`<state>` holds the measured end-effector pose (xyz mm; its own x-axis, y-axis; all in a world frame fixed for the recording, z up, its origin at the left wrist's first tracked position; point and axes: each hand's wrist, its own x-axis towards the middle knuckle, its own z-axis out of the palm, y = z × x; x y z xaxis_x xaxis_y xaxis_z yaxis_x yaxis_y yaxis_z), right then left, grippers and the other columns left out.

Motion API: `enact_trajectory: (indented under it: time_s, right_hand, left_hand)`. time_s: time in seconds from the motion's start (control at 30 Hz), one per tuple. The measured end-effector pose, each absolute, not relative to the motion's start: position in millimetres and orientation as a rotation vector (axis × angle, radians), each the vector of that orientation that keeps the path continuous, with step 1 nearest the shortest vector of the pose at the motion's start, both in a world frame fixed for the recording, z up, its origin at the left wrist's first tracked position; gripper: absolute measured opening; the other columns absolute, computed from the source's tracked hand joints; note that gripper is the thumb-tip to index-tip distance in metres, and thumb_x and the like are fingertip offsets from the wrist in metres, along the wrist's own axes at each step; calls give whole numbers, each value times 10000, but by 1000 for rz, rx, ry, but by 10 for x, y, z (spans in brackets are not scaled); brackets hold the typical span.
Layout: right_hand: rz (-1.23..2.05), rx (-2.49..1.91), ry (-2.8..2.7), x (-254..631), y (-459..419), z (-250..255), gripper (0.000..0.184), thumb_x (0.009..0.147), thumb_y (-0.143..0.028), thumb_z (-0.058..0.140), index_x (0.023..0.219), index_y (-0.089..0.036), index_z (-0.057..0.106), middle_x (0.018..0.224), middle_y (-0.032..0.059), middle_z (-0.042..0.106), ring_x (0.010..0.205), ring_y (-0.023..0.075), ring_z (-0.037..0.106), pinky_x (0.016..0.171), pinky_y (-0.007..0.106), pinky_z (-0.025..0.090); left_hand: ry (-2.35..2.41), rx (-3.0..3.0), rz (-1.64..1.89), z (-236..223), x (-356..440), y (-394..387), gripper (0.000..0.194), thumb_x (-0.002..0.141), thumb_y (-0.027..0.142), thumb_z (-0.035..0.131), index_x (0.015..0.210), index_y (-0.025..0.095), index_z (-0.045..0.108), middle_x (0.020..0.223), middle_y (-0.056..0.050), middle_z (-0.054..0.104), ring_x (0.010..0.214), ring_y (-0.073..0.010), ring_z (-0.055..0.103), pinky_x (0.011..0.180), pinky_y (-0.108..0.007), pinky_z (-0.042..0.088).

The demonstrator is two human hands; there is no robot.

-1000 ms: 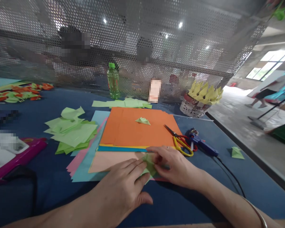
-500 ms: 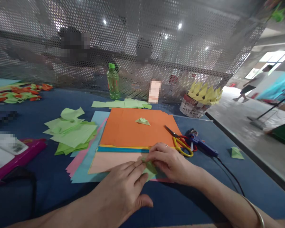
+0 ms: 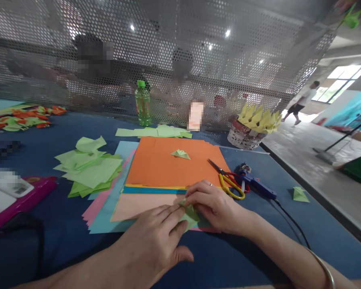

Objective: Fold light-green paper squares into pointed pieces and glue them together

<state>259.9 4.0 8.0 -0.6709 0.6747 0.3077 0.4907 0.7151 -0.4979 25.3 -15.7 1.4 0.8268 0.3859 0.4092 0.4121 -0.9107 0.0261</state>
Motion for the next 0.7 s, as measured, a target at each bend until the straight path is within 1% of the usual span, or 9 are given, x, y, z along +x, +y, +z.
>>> enact_trajectory:
  time_s: [0.07, 0.13, 0.3, 0.33, 0.4, 0.5, 0.53, 0.6, 0.7]
  right_hand:
    - [505, -894, -2419, 2596, 51, 69, 365, 832, 56, 498, 1042, -194, 662, 1130, 74, 624, 1082, 205, 574, 939, 355, 498]
    - [489, -889, -2404, 2596, 63, 53, 307, 830, 45, 533, 975, -191, 664, 1101, 67, 627, 1065, 201, 579, 918, 345, 503]
    - [440, -881, -2355, 2605, 86, 18, 83, 907, -131, 639, 916, -200, 685, 1005, 58, 640, 966, 188, 589, 854, 331, 522]
    - [432, -873, -2349, 2606, 85, 19, 82, 915, -139, 633, 921, -200, 687, 995, 58, 644, 957, 189, 588, 853, 336, 524]
    - [427, -868, -2362, 2605, 78, 33, 152, 930, -113, 586, 997, -203, 689, 1015, 67, 648, 978, 199, 586, 870, 353, 525]
    - [440, -888, -2431, 2595, 57, 66, 370, 930, -39, 493, 1205, -232, 648, 1112, 80, 631, 1041, 207, 575, 905, 370, 521]
    - [446, -895, -2455, 2590, 52, 73, 416, 924, -24, 480, 1241, -244, 633, 1138, 80, 621, 1053, 207, 573, 909, 367, 520]
    - [455, -900, -2476, 2584, 51, 73, 421, 908, -5, 482, 1218, -242, 643, 1153, 75, 614, 1063, 204, 570, 915, 358, 515]
    - [463, -887, -2439, 2586, 69, 50, 295, 886, -4, 536, 1047, -203, 683, 1103, 68, 618, 1050, 199, 572, 915, 342, 503]
  left_hand:
    - [-641, -2943, -642, 13, 253, -158, 431, 975, 497, 546, 1100, 118, 709, 1114, -155, 727, 1025, -308, 687, 884, -436, 565]
    - [-624, -2939, -665, 11, 251, -158, 437, 986, 493, 525, 1093, 114, 713, 1106, -157, 730, 1015, -309, 691, 870, -435, 570]
    - [-612, -2936, -688, 7, 243, -155, 438, 996, 475, 513, 1110, 98, 707, 1095, -166, 732, 1021, -318, 688, 861, -444, 570]
    - [-617, -2941, -679, 9, 243, -155, 436, 993, 475, 521, 1118, 100, 704, 1101, -165, 730, 1027, -318, 686, 869, -447, 566]
    - [-630, -2949, -672, 15, 247, -155, 430, 986, 480, 535, 1119, 107, 703, 1100, -156, 729, 1026, -313, 684, 875, -444, 562]
    - [-648, -2961, -683, 24, 257, -157, 422, 985, 486, 538, 1099, 115, 706, 1069, -142, 732, 1011, -303, 684, 876, -437, 556]
    - [-649, -2959, -691, 25, 258, -158, 422, 987, 485, 535, 1094, 115, 707, 1055, -139, 734, 1004, -302, 684, 873, -435, 556]
    - [-648, -2953, -696, 25, 258, -161, 422, 991, 481, 527, 1092, 113, 707, 1047, -140, 735, 995, -301, 685, 863, -432, 557]
    - [-639, -2943, -704, 18, 249, -162, 435, 1004, 484, 493, 1090, 114, 706, 1071, -146, 733, 996, -302, 686, 844, -426, 563]
